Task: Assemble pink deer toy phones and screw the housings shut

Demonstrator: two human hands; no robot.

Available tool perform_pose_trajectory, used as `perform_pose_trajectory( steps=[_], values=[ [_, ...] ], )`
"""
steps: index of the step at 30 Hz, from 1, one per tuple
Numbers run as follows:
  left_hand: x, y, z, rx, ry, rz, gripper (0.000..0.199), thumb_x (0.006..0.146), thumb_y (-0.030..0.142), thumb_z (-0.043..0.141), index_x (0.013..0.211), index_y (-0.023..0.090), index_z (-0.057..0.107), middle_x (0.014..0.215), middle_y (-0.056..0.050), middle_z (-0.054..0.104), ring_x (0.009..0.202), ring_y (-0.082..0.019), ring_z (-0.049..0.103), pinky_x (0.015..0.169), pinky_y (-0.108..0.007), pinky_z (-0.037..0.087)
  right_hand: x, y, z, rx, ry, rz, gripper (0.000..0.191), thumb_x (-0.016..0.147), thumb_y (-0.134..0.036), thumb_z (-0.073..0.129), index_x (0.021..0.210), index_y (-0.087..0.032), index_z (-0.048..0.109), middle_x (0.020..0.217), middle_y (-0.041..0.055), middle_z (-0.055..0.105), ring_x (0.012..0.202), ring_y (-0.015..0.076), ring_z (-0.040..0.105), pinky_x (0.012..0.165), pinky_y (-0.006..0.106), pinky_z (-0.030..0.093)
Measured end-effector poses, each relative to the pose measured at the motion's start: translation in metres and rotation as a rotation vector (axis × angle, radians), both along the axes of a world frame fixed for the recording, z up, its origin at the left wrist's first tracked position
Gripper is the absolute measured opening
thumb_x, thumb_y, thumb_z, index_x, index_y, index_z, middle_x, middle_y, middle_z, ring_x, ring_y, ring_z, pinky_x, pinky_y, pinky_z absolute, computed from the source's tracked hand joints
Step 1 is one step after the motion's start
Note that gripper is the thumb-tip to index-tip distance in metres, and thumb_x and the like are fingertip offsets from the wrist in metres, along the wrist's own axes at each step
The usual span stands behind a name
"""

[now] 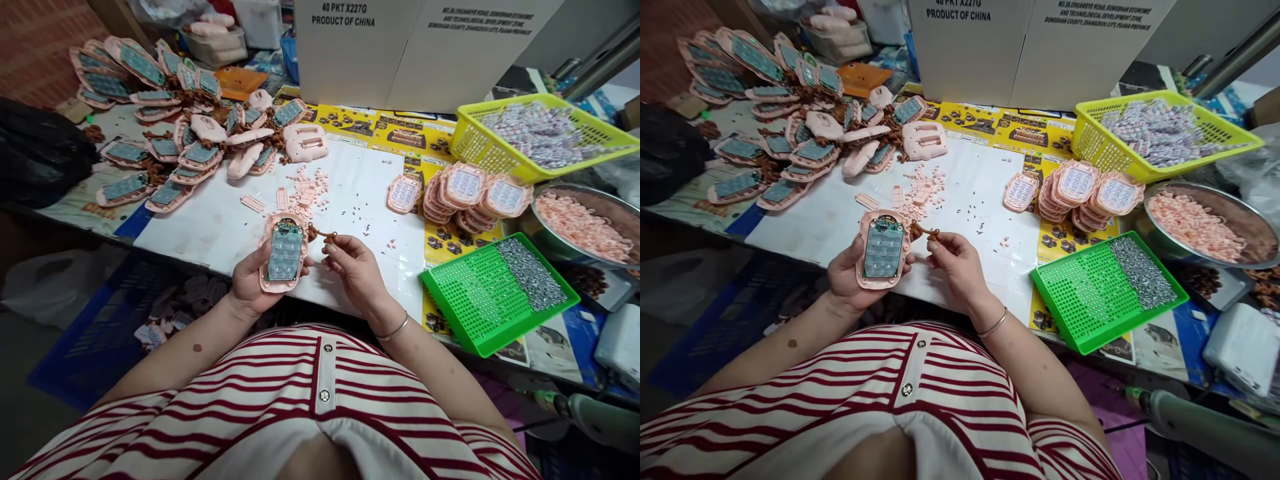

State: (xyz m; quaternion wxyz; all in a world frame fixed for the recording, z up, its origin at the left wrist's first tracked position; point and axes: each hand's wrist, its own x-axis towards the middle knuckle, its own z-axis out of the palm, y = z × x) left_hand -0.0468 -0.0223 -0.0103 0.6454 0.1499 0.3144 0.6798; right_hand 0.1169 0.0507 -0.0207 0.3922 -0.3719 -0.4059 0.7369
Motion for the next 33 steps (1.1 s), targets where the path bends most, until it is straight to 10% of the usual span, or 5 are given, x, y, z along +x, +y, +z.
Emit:
perform_pose_trajectory(
  steps=[8, 15, 21, 33],
  values=[
    [-0.003, 0.0, -0.003, -0.08, -0.087, -0.195, 0.048, 0.09, 0.047, 0.065, 0.123, 0.013, 0.067, 0.115, -0.02, 0.076, 0.076, -0.024, 0.077, 0.063, -0.031, 0.063, 0.011, 0.011, 0.002, 0.662, -0.256, -0.236, 0.011, 0.08, -0.033, 0.079, 0.091, -0.031, 0.079, 0.098, 0.0026, 0.073, 0.092, 0.0168, 0.066, 0.083, 0.035, 0.057],
    [0.0, -0.007, -0.014, -0.073, -0.114, -0.307, 0.048, 0.09, 0.048, 0.065, 0.121, 0.011, 0.069, 0.115, -0.02, 0.076, 0.083, -0.028, 0.078, 0.068, -0.035, 0.065, 0.019, 0.009, 0.018, 0.191, -0.023, 0.109, 0.03, 0.068, -0.031, 0.089, 0.096, -0.029, 0.08, 0.094, 0.0001, 0.077, 0.087, 0.0151, 0.069, 0.092, 0.037, 0.058],
    [0.002, -0.009, -0.013, -0.062, -0.12, -0.284, 0.047, 0.084, 0.047, 0.073, 0.113, 0.01, 0.073, 0.096, -0.014, 0.079, 0.082, -0.03, 0.078, 0.068, -0.036, 0.065, 0.023, 0.003, 0.026, -0.089, 0.15, 0.197, 0.024, 0.07, -0.027, 0.086, 0.093, -0.026, 0.08, 0.089, -0.0016, 0.077, 0.075, 0.0091, 0.068, 0.07, 0.023, 0.055],
    [0.002, -0.009, -0.014, -0.074, -0.089, -0.345, 0.049, 0.09, 0.047, 0.064, 0.122, 0.01, 0.068, 0.113, -0.02, 0.077, 0.08, -0.029, 0.078, 0.066, -0.036, 0.064, 0.022, 0.004, 0.018, 0.025, 0.065, 0.014, 0.028, 0.061, -0.02, 0.089, 0.085, -0.023, 0.074, 0.079, -0.0037, 0.071, 0.073, 0.0093, 0.063, 0.077, 0.027, 0.056]
  ],
)
